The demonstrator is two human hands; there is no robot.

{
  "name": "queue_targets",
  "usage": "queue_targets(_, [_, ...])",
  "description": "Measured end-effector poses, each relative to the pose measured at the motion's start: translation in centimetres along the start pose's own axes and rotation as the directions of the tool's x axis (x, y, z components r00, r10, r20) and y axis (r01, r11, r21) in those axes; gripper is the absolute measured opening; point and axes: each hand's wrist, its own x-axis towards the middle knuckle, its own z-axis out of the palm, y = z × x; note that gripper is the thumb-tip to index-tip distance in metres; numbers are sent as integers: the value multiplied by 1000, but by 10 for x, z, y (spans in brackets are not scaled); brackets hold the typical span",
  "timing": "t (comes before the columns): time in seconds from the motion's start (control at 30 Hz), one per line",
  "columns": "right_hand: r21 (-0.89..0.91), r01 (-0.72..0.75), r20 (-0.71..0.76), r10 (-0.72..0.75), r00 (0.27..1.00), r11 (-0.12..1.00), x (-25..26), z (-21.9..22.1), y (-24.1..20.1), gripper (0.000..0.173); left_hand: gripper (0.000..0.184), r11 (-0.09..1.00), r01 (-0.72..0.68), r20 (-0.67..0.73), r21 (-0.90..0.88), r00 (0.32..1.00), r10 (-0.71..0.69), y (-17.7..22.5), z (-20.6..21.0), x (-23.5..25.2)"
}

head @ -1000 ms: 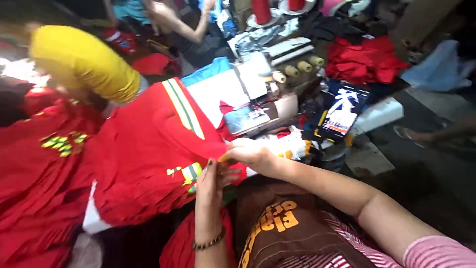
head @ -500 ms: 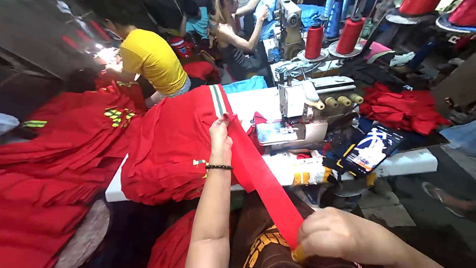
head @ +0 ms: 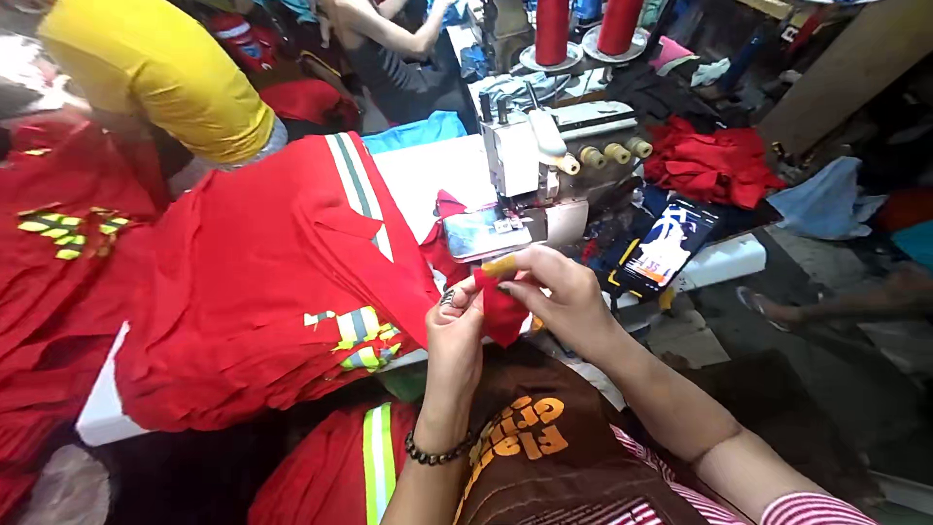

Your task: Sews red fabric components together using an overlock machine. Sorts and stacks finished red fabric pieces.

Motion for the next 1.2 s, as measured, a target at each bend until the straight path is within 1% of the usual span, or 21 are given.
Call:
queue_targets(0.07, [-27, -34, -29, 33, 999, 999, -1, -1, 3, 19, 14, 999, 29, 52, -21, 998, -27, 4, -3, -5])
queue_targets(0.13, [-29, -46, -22, 46, 999, 998, -3, -2, 4, 21, 13, 998, 52, 90, -24, 995, -50, 5, -6, -7])
queue_targets(0.23, [-35, -65, -29, 64, 998, 997, -5, -2, 6, 23, 20, 999, 34, 175, 4, 984, -34, 2, -11, -5])
queue_targets(0.33, [-47, -96, -45, 94, 995, 994, -7, -1, 9, 23, 16, 998, 21, 195, 56, 980, -31, 1, -10, -5])
queue_targets(0.43, [-65, -112, -77, 107, 991, 992, -8, 3, 14, 22, 18, 986, -12, 200, 168, 980, -22, 1, -11, 0])
queue_targets(0.5, [1, -183, -61, 182, 981, 983, -7, 4, 19, 29, 17, 946, -85, 251, 313, 968, 4, 3, -16, 14])
queue_targets(0.57, [211, -314, 15, 318, 948, 926, -3, 5, 31, 42, 14, 841, -245, 377, 483, 925, 52, 10, -23, 39])
queue_targets(0.63, [462, -434, 107, 437, 893, 773, -1, 8, 48, 46, 14, 689, -426, 508, 586, 856, 97, 18, -25, 72])
queue_targets(0.67, [514, -477, 126, 487, 864, 713, 0, 10, 57, 46, 14, 619, -489, 555, 614, 825, 102, 22, -23, 85])
queue_targets(0.7, [521, -511, 116, 536, 836, 684, 0, 11, 65, 45, 14, 572, -518, 579, 636, 810, 89, 25, -20, 95])
queue_targets(0.77, [501, -540, 42, 604, 796, 676, 0, 16, 76, 42, 18, 472, -540, 575, 697, 814, 81, 19, -12, 106])
queue_targets(0.8, [501, -539, 9, 618, 786, 677, -1, 17, 79, 42, 16, 388, -578, 589, 718, 801, 102, 12, -8, 109])
queue_targets(0.87, [501, -535, -38, 635, 771, 680, -3, 19, 84, 44, 14, 181, -681, 653, 710, 732, 194, -10, -3, 111])
queue_targets(0.9, [486, -546, -47, 644, 763, 682, -6, 18, 86, 44, 15, 80, -703, 666, 707, 700, 257, -23, 1, 108])
queue_targets(0.93, [466, -559, -53, 652, 756, 686, -8, 16, 87, 44, 16, -3, -696, 658, 719, 679, 326, -33, 6, 100])
queue_targets(0.97, [450, -570, -60, 660, 749, 688, -12, 14, 88, 45, 19, -62, -662, 631, 747, 676, 381, -42, 12, 87])
queue_targets(1.03, [447, -565, -73, 657, 750, 694, -18, 11, 90, 45, 27, -137, -574, 575, 807, 711, 405, -54, 23, 62])
queue_targets(1.1, [453, -555, -81, 652, 754, 698, -20, 7, 89, 45, 34, -169, -522, 543, 836, 743, 392, -63, 28, 50])
queue_targets(1.17, [451, -561, -86, 659, 747, 694, -18, 5, 90, 44, 34, -178, -507, 532, 843, 738, 416, -66, 29, 52])
queue_targets(1.2, [446, -564, -91, 663, 743, 694, -17, 5, 90, 45, 30, -182, -512, 534, 839, 718, 446, -67, 28, 54])
